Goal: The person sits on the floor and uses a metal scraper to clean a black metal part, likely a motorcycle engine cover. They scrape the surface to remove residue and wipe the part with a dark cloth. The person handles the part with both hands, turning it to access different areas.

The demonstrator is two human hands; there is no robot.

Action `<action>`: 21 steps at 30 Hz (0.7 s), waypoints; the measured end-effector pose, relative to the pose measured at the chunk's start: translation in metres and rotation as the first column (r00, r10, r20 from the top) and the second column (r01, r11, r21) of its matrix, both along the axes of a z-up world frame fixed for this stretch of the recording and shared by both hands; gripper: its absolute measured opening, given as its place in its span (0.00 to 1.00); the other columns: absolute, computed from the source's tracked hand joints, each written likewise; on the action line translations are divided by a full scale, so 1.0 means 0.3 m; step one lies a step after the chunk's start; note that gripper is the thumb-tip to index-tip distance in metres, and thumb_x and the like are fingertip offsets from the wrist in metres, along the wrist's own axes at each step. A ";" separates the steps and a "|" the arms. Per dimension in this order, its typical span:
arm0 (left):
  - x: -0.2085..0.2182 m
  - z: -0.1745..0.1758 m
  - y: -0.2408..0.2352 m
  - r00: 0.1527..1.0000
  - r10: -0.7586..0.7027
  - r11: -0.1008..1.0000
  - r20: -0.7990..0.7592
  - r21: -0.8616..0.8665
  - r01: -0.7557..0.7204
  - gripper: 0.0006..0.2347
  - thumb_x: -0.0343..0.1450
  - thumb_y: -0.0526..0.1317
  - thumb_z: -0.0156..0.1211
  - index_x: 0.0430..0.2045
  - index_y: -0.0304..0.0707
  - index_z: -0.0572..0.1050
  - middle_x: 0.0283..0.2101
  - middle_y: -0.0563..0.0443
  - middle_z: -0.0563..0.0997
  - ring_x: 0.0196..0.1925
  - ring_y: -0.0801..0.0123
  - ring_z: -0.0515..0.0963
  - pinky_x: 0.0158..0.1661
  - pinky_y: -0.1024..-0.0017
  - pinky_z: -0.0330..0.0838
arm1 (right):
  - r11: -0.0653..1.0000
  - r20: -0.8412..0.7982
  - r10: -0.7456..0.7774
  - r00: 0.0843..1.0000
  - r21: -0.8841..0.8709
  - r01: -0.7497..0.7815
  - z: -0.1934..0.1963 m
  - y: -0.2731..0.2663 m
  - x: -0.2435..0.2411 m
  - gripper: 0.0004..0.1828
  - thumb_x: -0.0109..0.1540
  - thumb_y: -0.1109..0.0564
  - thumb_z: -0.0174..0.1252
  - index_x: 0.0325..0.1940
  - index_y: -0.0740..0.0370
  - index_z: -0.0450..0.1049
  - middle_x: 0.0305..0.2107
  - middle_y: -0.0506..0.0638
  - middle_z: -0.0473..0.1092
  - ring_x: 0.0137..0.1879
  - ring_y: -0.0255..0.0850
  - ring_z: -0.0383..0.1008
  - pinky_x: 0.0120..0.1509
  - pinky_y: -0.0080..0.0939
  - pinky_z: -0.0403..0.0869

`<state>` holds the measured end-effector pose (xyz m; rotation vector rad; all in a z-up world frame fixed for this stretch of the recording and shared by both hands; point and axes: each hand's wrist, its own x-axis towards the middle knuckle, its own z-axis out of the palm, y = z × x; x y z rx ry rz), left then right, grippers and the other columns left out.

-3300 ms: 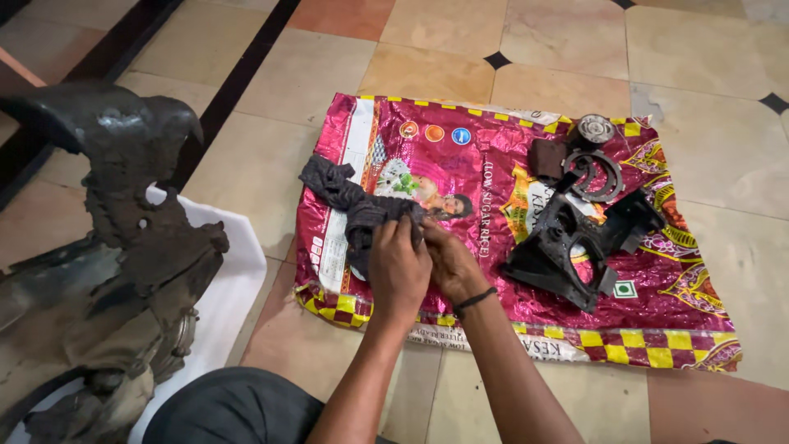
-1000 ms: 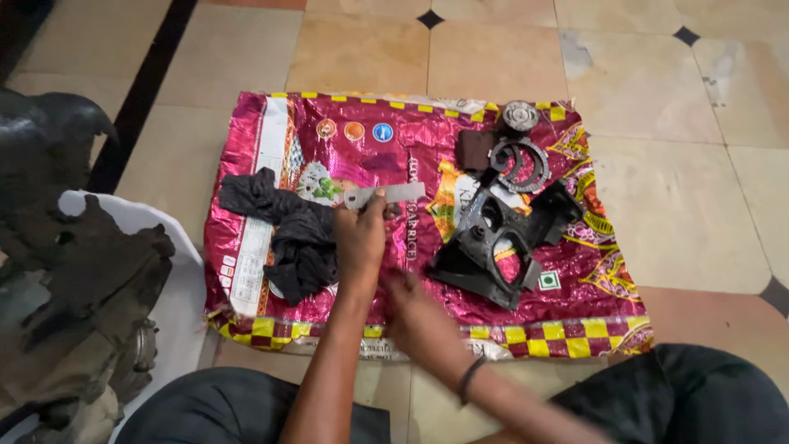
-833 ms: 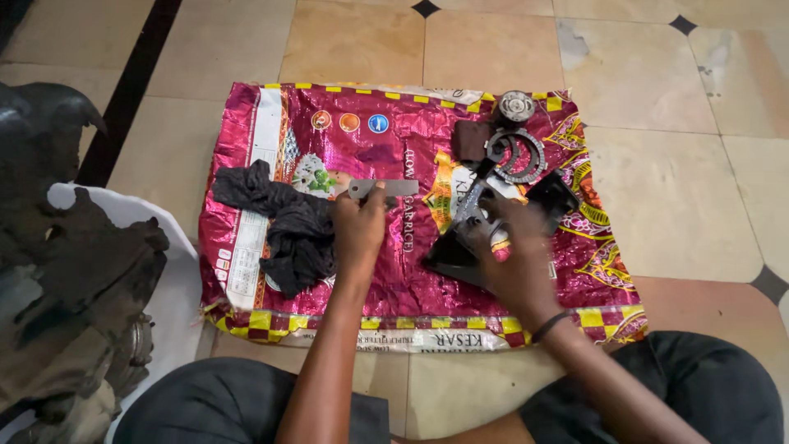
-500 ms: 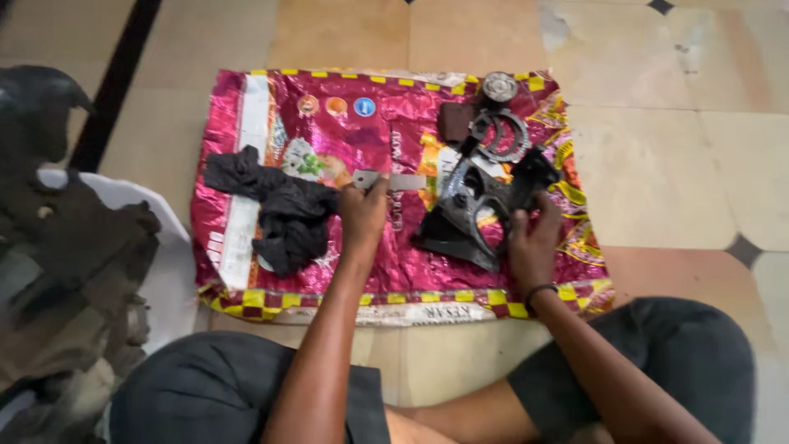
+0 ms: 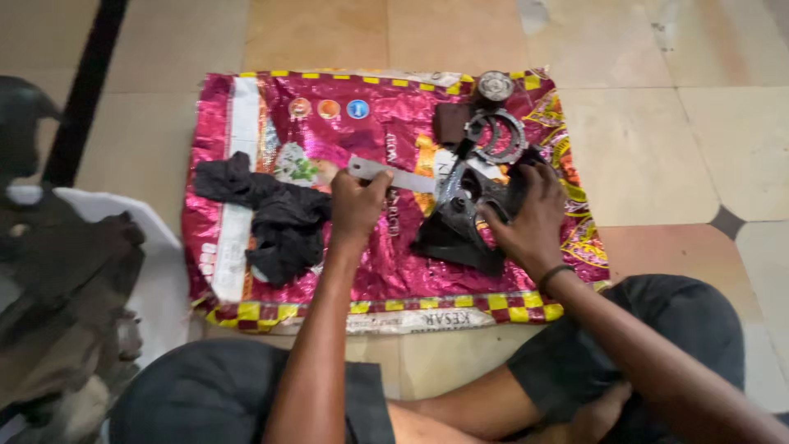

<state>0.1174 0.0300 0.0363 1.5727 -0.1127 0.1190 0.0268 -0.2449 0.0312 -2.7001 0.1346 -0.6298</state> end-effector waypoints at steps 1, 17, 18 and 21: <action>-0.001 0.016 -0.003 1.000 -0.020 1.000 0.012 -0.018 0.021 0.08 0.67 0.37 0.65 0.20 0.30 0.80 0.19 0.57 0.79 0.20 0.81 0.73 0.23 0.73 0.64 | 0.998 -0.031 0.031 0.999 -0.058 -0.033 0.011 -0.002 0.016 0.58 0.52 0.33 0.72 0.72 0.69 0.53 0.65 0.74 0.51 0.71 0.70 0.49 0.73 0.64 0.50; -0.049 0.116 0.031 0.937 -0.351 0.901 0.000 0.272 0.337 0.05 0.66 0.36 0.70 0.28 0.31 0.82 0.24 0.54 0.80 0.25 0.78 0.75 0.27 0.74 0.67 | 0.383 -0.161 0.009 0.987 0.912 0.145 -0.119 -0.213 0.109 0.36 0.55 0.73 0.60 0.66 0.69 0.58 0.47 0.55 0.70 0.47 0.42 0.76 0.50 0.39 0.79; -0.066 0.118 0.027 0.938 -0.330 0.883 0.104 0.387 0.268 0.05 0.66 0.36 0.71 0.29 0.32 0.83 0.24 0.53 0.80 0.26 0.76 0.75 0.28 0.73 0.67 | 0.324 -0.110 0.024 0.994 0.941 0.096 -0.117 -0.231 0.141 0.31 0.57 0.72 0.59 0.65 0.71 0.62 0.47 0.55 0.72 0.47 0.41 0.77 0.51 0.38 0.80; -0.151 0.102 -0.034 0.928 -0.352 0.875 0.121 0.394 0.281 0.05 0.68 0.35 0.69 0.31 0.33 0.82 0.25 0.55 0.81 0.28 0.78 0.75 0.30 0.74 0.69 | 0.197 -0.124 0.049 0.991 0.974 0.112 -0.091 -0.268 0.177 0.25 0.59 0.67 0.62 0.61 0.69 0.67 0.42 0.52 0.75 0.43 0.38 0.77 0.45 0.35 0.77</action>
